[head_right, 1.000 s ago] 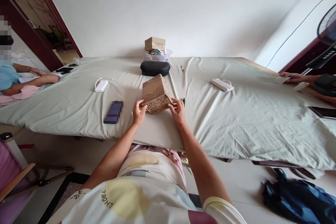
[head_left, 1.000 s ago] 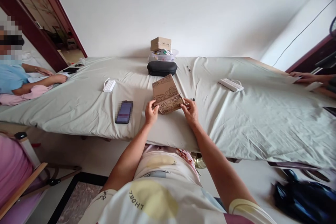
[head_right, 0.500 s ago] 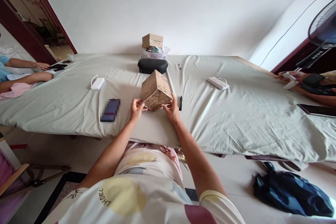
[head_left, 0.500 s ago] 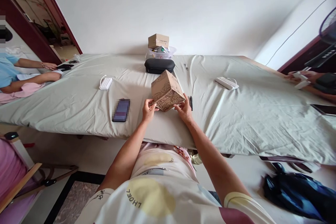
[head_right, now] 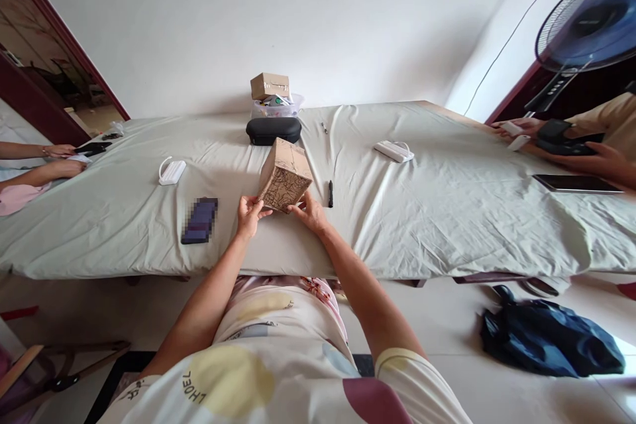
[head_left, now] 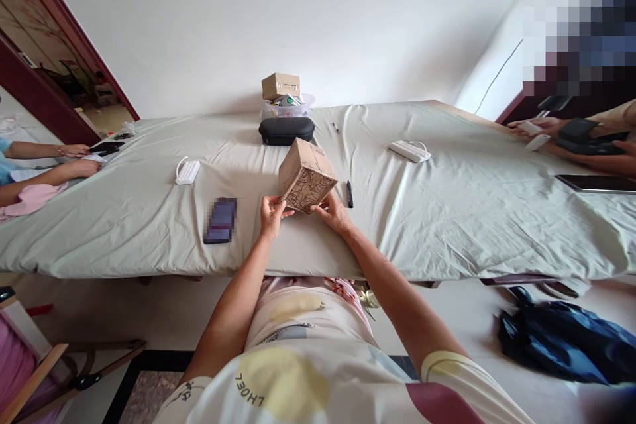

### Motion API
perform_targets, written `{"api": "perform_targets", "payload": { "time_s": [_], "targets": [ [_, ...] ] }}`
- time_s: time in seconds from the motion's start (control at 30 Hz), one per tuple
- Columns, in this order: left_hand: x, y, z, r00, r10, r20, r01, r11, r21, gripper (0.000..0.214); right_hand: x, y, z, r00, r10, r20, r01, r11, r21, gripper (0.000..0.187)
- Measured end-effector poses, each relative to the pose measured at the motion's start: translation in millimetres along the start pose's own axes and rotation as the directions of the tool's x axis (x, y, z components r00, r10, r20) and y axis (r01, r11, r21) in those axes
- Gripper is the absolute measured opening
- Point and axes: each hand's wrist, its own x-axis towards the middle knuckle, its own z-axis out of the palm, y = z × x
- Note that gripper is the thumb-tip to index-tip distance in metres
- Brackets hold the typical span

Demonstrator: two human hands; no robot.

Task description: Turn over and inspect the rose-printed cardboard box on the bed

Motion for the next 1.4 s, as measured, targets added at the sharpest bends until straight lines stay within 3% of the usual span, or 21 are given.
{"api": "perform_targets", "payload": {
  "time_s": [0.17,0.4,0.6,1.0,1.27,1.4],
  "targets": [
    [-0.1,1.9,-1.0,1.0,-0.023,0.013,0.023,0.999,0.023,0.053,-1.3,-7.5,-0.4,0.996,-0.031,0.085,0.028,0.999,0.036,0.098],
    [-2.3,4.3,2.3,0.998,-0.004,0.062,-0.003,0.993,0.116,0.057,-2.6,-9.8,-3.3,0.998,0.001,0.058,-0.002,1.0,0.006,0.091],
    [-5.6,4.3,4.2,0.999,0.03,0.032,-0.034,0.99,0.138,0.052,-6.0,-13.0,-4.8,0.999,-0.007,0.043,0.008,0.999,-0.042,0.083],
    [-5.4,1.6,7.2,0.998,-0.023,0.051,0.015,0.989,0.146,0.043,-3.0,-2.5,-1.2,0.999,-0.053,0.014,0.054,0.997,-0.064,0.105],
    [-8.0,-10.3,11.3,0.994,0.066,-0.084,-0.04,0.959,0.279,0.048,-7.2,-3.1,7.1,0.991,-0.111,0.079,0.113,0.993,-0.022,0.086],
    [-7.8,-9.2,9.9,0.993,0.097,-0.074,-0.069,0.946,0.316,0.055,-8.0,-0.2,9.7,0.989,-0.099,0.109,0.102,0.994,-0.026,0.071]
  ]
}}
